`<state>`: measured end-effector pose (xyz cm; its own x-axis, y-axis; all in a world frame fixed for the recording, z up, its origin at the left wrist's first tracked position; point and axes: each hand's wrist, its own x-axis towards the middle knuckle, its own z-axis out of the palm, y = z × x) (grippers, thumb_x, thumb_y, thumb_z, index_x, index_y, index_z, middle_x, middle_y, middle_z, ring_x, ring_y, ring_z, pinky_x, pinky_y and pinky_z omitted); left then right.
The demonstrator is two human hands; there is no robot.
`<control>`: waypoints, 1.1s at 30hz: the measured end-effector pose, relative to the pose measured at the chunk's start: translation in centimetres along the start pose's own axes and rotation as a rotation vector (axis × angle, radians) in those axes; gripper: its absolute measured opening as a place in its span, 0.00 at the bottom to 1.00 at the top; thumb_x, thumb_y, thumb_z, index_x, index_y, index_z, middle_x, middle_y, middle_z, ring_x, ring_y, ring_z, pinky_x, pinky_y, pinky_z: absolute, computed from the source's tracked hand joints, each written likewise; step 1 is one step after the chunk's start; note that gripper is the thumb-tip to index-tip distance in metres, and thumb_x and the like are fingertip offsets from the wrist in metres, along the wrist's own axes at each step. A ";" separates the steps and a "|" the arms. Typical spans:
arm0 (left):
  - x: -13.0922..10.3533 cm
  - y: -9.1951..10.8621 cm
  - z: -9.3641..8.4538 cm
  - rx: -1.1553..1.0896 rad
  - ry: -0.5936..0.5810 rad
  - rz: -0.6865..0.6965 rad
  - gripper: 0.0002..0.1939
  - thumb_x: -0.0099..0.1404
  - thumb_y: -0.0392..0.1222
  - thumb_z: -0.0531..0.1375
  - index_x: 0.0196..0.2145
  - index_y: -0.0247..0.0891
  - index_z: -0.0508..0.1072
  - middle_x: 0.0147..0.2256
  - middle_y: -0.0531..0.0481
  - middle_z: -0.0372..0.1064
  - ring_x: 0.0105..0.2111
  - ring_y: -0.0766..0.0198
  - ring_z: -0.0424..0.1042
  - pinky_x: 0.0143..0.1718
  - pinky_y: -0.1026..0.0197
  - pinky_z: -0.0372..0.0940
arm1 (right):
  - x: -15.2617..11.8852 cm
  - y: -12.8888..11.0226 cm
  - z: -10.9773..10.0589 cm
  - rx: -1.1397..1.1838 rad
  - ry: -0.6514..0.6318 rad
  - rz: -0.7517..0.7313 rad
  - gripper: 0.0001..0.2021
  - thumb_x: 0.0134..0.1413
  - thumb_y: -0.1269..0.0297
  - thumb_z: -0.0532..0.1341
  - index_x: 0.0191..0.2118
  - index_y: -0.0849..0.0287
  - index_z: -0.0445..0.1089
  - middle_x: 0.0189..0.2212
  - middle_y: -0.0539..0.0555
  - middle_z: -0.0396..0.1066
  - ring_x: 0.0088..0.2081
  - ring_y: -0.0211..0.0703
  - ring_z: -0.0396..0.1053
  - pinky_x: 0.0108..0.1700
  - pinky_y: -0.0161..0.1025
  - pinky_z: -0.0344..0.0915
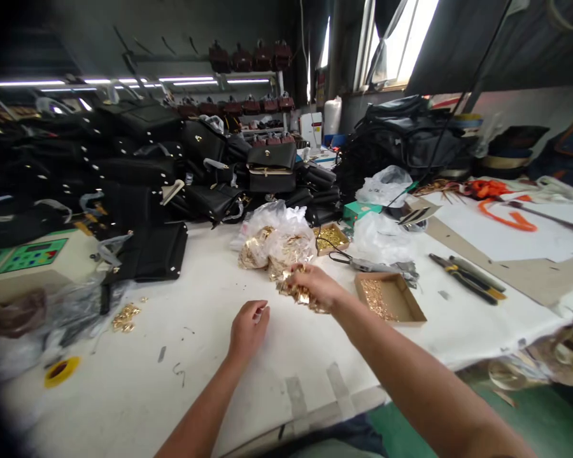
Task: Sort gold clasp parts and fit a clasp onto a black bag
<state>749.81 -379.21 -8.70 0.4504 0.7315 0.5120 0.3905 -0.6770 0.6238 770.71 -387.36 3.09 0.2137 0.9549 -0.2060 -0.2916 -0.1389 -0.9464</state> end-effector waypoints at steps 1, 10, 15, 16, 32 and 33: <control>0.3 0.5 0.4 -0.008 -0.019 0.035 0.11 0.70 0.42 0.56 0.44 0.36 0.75 0.41 0.46 0.73 0.39 0.62 0.73 0.45 0.57 0.70 | -1.3 2.1 -0.1 0.004 0.009 0.040 0.28 0.34 0.61 0.71 0.46 0.62 0.67 0.30 0.55 0.73 0.28 0.42 0.70 0.25 0.34 0.64; 3.4 5.2 8.5 0.224 -0.375 0.108 0.35 0.70 0.51 0.55 0.66 0.21 0.60 0.67 0.33 0.54 0.68 0.47 0.53 0.69 0.46 0.53 | -7.3 8.5 -5.4 0.131 0.165 0.080 0.30 0.37 0.59 0.68 0.49 0.63 0.66 0.26 0.53 0.71 0.23 0.40 0.64 0.22 0.35 0.62; 4.5 7.5 13.5 0.311 -0.345 0.109 0.36 0.73 0.52 0.51 0.67 0.18 0.58 0.68 0.29 0.50 0.70 0.42 0.49 0.70 0.42 0.50 | -7.4 9.4 -8.4 0.206 0.341 0.049 0.29 0.39 0.57 0.70 0.49 0.62 0.67 0.29 0.55 0.73 0.26 0.40 0.67 0.26 0.35 0.63; 4.6 7.8 14.4 0.325 -0.315 0.119 0.34 0.73 0.50 0.51 0.66 0.19 0.59 0.68 0.29 0.51 0.69 0.42 0.50 0.70 0.42 0.50 | -7.5 9.5 -8.8 0.215 0.365 0.038 0.29 0.40 0.56 0.71 0.49 0.61 0.67 0.29 0.55 0.73 0.25 0.40 0.66 0.26 0.35 0.63; 4.8 11.8 17.5 0.205 -0.132 0.159 0.26 0.74 0.45 0.50 0.64 0.29 0.65 0.65 0.41 0.61 0.68 0.51 0.54 0.71 0.46 0.51 | -10.6 9.5 -11.5 0.382 0.502 0.028 0.33 0.40 0.51 0.76 0.51 0.60 0.67 0.29 0.52 0.71 0.26 0.38 0.65 0.28 0.34 0.64; 4.4 11.1 16.5 0.244 -0.100 0.129 0.26 0.74 0.45 0.50 0.64 0.29 0.65 0.65 0.40 0.60 0.68 0.50 0.54 0.70 0.45 0.51 | -10.6 9.5 -11.5 0.387 0.506 0.030 0.34 0.40 0.52 0.76 0.52 0.59 0.67 0.29 0.53 0.71 0.26 0.38 0.65 0.28 0.34 0.64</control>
<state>769.40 -384.85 -9.26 0.5806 0.6350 0.5096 0.5013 -0.7720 0.3908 776.39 -401.79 -6.61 0.5864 0.6970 -0.4127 -0.6000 0.0314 -0.7994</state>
